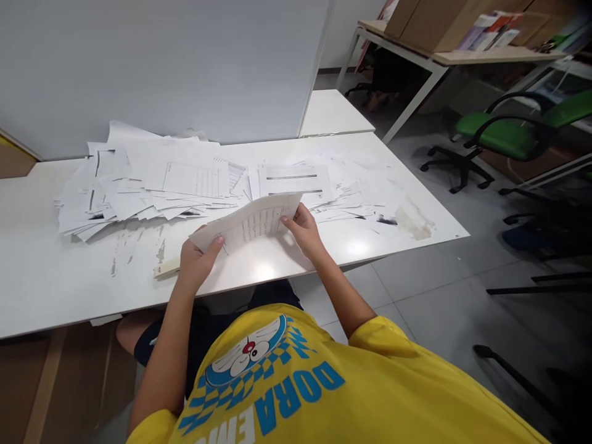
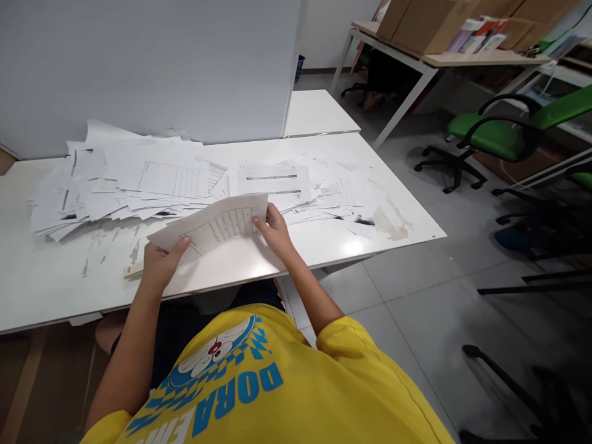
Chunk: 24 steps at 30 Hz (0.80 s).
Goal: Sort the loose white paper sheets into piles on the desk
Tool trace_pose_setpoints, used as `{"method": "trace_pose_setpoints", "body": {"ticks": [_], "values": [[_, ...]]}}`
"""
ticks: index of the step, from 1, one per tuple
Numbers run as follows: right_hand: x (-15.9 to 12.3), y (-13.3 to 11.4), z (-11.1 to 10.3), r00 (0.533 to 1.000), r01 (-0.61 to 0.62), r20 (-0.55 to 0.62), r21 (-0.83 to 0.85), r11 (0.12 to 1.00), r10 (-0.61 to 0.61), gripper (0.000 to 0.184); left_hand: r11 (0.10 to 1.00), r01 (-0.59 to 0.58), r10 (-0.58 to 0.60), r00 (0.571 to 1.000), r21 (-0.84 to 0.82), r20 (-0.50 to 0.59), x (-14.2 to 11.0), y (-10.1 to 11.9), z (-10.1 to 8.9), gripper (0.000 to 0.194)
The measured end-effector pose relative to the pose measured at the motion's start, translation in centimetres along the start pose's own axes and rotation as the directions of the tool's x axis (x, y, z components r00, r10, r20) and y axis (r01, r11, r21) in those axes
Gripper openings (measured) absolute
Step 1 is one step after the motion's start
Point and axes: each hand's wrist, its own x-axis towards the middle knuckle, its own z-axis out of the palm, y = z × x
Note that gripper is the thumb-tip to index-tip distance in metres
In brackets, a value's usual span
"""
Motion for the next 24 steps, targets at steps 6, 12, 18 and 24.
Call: {"method": "trace_pose_setpoints", "body": {"ticks": [6,12,18,24], "values": [[-0.7,-2.4,-2.3,0.981,-0.135,0.142,-0.011,0.991,0.135,0.026,0.999,0.048,-0.047,0.998,0.019,-0.036,-0.6,0.5,-1.5,0.048],[-3.1,-1.5,-2.1,0.921,-0.359,0.118,-0.118,0.926,0.372,0.026,0.873,-0.073,0.103,0.994,0.483,-0.035,-1.5,0.0,-4.7,0.045],[-4.3,-0.1,-0.9,0.904,-0.393,0.107,-0.168,0.904,0.413,0.024,0.722,-0.27,0.19,0.963,0.637,0.193,-2.5,-3.1,-6.3,0.043],[-4.3,-0.6,-1.4,0.915,-0.378,0.097,-0.133,0.916,0.392,0.026,0.668,-0.296,0.249,0.954,0.683,0.169,-3.1,-4.4,-5.5,0.048]]}}
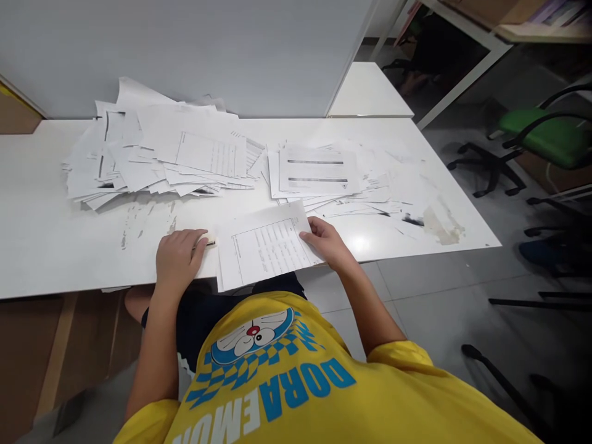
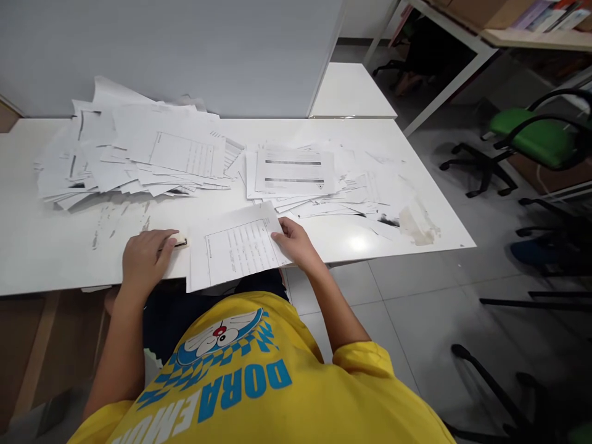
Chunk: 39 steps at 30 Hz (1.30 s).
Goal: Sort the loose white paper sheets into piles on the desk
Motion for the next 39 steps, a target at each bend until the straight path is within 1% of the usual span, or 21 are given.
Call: {"method": "trace_pose_setpoints", "body": {"ticks": [3,6,11,14,17,20,23,27,31,33,35,36,37,38,39], "values": [[-0.1,-0.4,-0.9,0.999,0.016,-0.031,0.018,1.0,-0.015,0.027,1.0,0.001,-0.001,1.0,0.009,-0.021,0.0,0.1,0.3,0.049],[0.0,-0.5,-1.0,0.999,0.013,-0.037,0.021,1.0,-0.012,0.028,1.0,0.007,-0.007,1.0,0.01,-0.026,-0.1,0.0,0.4,0.048],[0.0,-0.5,0.8,0.999,-0.034,0.014,-0.01,0.999,0.034,0.027,0.999,-0.01,0.012,0.999,0.04,-0.05,-0.3,-0.3,0.7,0.048],[-0.1,-0.6,1.9,0.998,-0.049,0.043,-0.004,0.999,0.049,0.027,0.999,-0.025,0.027,0.996,0.03,-0.085,-0.4,-0.4,0.9,0.045],[-0.1,-0.6,2.5,0.998,-0.06,0.038,0.007,0.998,0.059,0.025,0.998,-0.067,0.067,0.988,0.003,-0.137,-0.5,-0.4,1.0,0.039],[-0.1,-0.6,2.5,0.997,-0.062,0.043,0.002,0.998,0.061,0.023,0.991,-0.133,0.134,0.978,0.016,-0.16,-0.4,-0.5,1.0,0.036],[-0.1,-0.9,2.3,0.996,-0.075,0.046,-0.005,0.997,0.075,0.022,0.981,-0.194,0.195,0.972,0.021,-0.133,-0.3,-0.7,1.0,0.034],[-0.1,-1.3,2.1,0.997,-0.058,0.047,-0.015,0.998,0.059,0.023,0.974,-0.227,0.225,0.972,-0.016,-0.068,-0.1,-1.1,1.2,0.035],[-0.1,-1.3,2.1,0.998,-0.014,0.056,-0.029,0.999,0.016,0.026,0.97,-0.244,0.242,0.966,-0.016,-0.095,-0.1,-1.3,1.1,0.034],[0.1,-1.3,1.7,0.998,0.024,0.057,-0.029,0.999,-0.022,0.026,0.967,-0.256,0.253,0.961,-0.011,-0.109,-0.2,-1.4,0.9,0.034],[0.9,-1.4,0.7,0.997,0.077,0.012,-0.029,0.997,-0.077,0.027,0.965,-0.262,0.26,0.959,-0.003,-0.112,-0.4,-1.4,0.6,0.036],[1.5,-1.5,-0.1,0.993,0.106,-0.043,-0.031,0.994,-0.107,0.027,0.965,-0.264,0.262,0.959,0.002,-0.111,-0.5,-1.4,0.5,0.037],[2.4,-1.6,-1.1,0.983,0.136,-0.119,-0.035,0.99,-0.14,0.027,0.964,-0.266,0.265,0.958,0.011,-0.111,-0.6,-1.4,0.5,0.038],[3.4,-1.8,-2.3,0.962,0.166,-0.215,-0.042,0.985,-0.171,0.025,0.963,-0.268,0.269,0.956,0.021,-0.114,-0.6,-1.4,0.4,0.039],[4.6,-2.1,-3.6,0.928,0.197,-0.313,-0.055,0.979,-0.204,0.023,0.962,-0.271,0.273,0.954,0.032,-0.123,-0.7,-1.4,0.4,0.039]]}}
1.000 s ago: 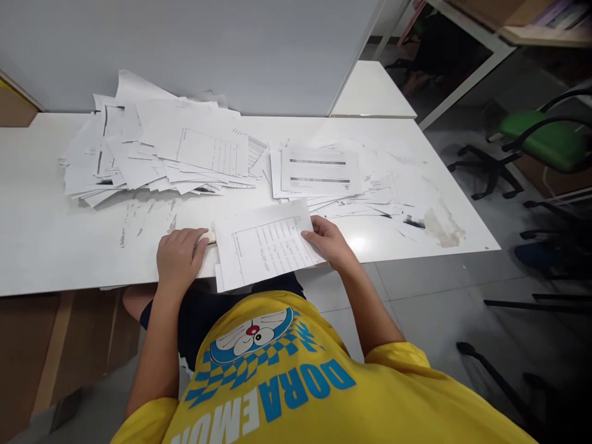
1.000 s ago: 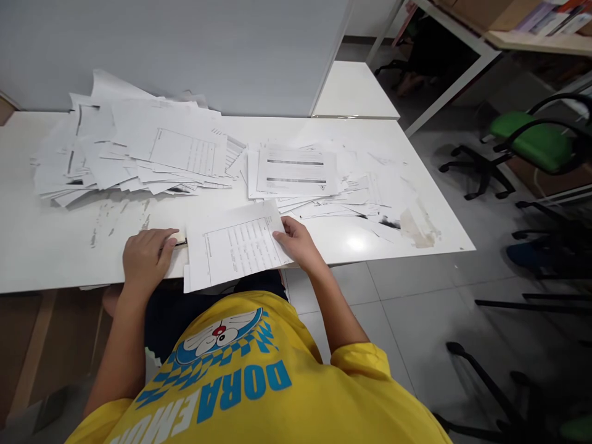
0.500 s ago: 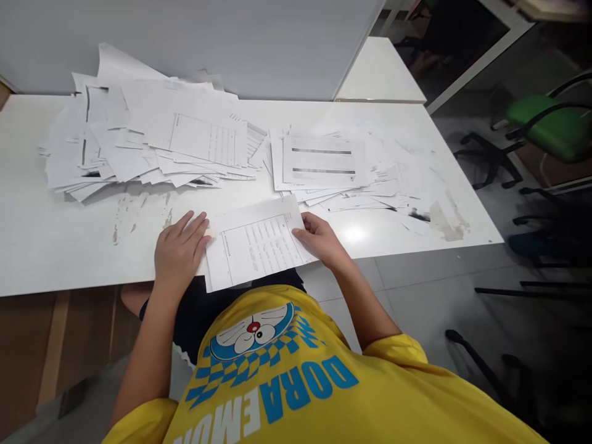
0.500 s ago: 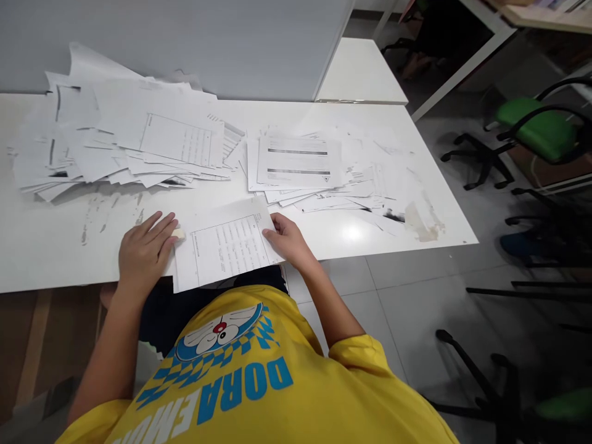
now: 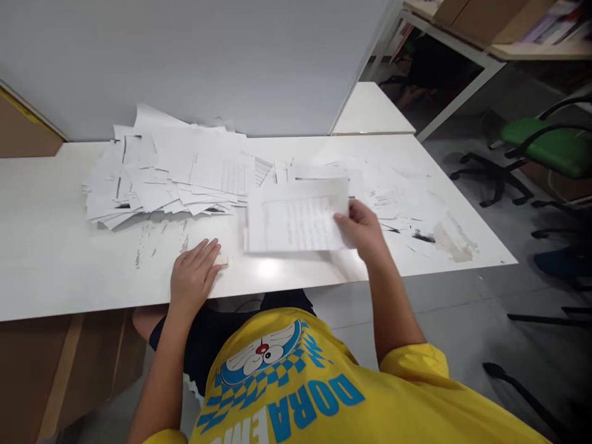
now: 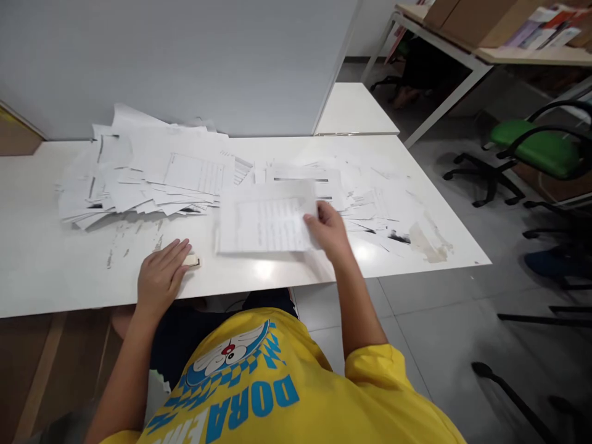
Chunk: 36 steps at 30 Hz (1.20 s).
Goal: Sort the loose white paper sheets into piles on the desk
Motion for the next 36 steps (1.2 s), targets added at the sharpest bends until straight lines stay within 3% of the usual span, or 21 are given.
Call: {"method": "trace_pose_setpoints", "body": {"ticks": [2,5,8,10,11,12,14,16,19,21,26,31,36], "values": [[3.4,-0.1,-1.7,0.983,0.045,-0.174,-0.07,0.997,-0.057,0.02,1.0,-0.006,0.007,1.0,0.02,-0.03,-0.1,0.1,0.0,0.04],[8.3,-1.2,-3.4,0.958,-0.018,-0.273,-0.349,0.937,-0.083,0.029,1.0,-0.002,0.004,0.998,0.028,-0.056,-0.2,0.3,0.0,0.039],[11.3,-3.4,-1.8,0.926,-0.001,-0.324,-0.518,0.856,-0.195,0.058,0.999,0.038,-0.037,0.998,0.014,-0.044,-0.4,0.4,0.0,0.039],[12.0,-5.0,2.0,0.914,0.133,-0.247,-0.566,0.813,-0.321,0.065,0.997,0.073,-0.073,0.997,-0.003,-0.032,-0.5,0.5,0.0,0.039],[11.9,-5.7,4.7,0.904,0.274,-0.112,-0.588,0.761,-0.412,0.061,0.996,0.086,-0.086,0.996,-0.012,-0.03,-0.5,0.5,0.0,0.039],[11.6,-6.2,7.7,0.872,0.43,0.068,-0.581,0.692,-0.484,0.057,0.995,0.096,-0.097,0.995,-0.02,-0.029,-0.5,0.5,0.0,0.04],[10.7,-6.9,14.3,0.74,0.672,0.408,-0.488,0.558,-0.535,0.053,0.993,0.112,-0.113,0.993,-0.032,-0.034,-0.5,0.6,0.1,0.04],[9.8,-7.1,20.2,0.61,0.787,0.622,-0.398,0.472,-0.492,0.061,0.992,0.122,-0.123,0.992,-0.031,-0.037,-0.5,0.6,0.1,0.04],[9.2,-6.7,25.3,0.608,0.76,0.728,-0.419,0.497,-0.317,0.069,0.988,0.155,-0.156,0.987,-0.024,-0.028,-0.5,0.7,0.2,0.041],[9.3,-6.4,26.1,0.62,0.737,0.731,-0.419,0.531,-0.285,0.059,0.983,0.182,-0.182,0.983,-0.029,-0.018,-0.6,0.7,0.1,0.042],[9.6,-5.8,24.5,0.637,0.734,0.68,-0.39,0.556,-0.364,0.04,0.983,0.18,-0.18,0.984,-0.04,-0.013,-0.7,0.8,-0.2,0.042],[9.7,-6.5,23.6,0.693,0.7,0.575,-0.393,0.597,-0.435,0.04,0.98,0.197,-0.198,0.98,-0.043,-0.031,-0.8,0.7,-0.2,0.042],[10.3,-8.3,22.5,0.742,0.649,0.445,-0.287,0.705,-0.502,0.04,0.983,0.181,-0.181,0.982,-0.011,-0.06,-0.9,0.6,0.1,0.04]]}}
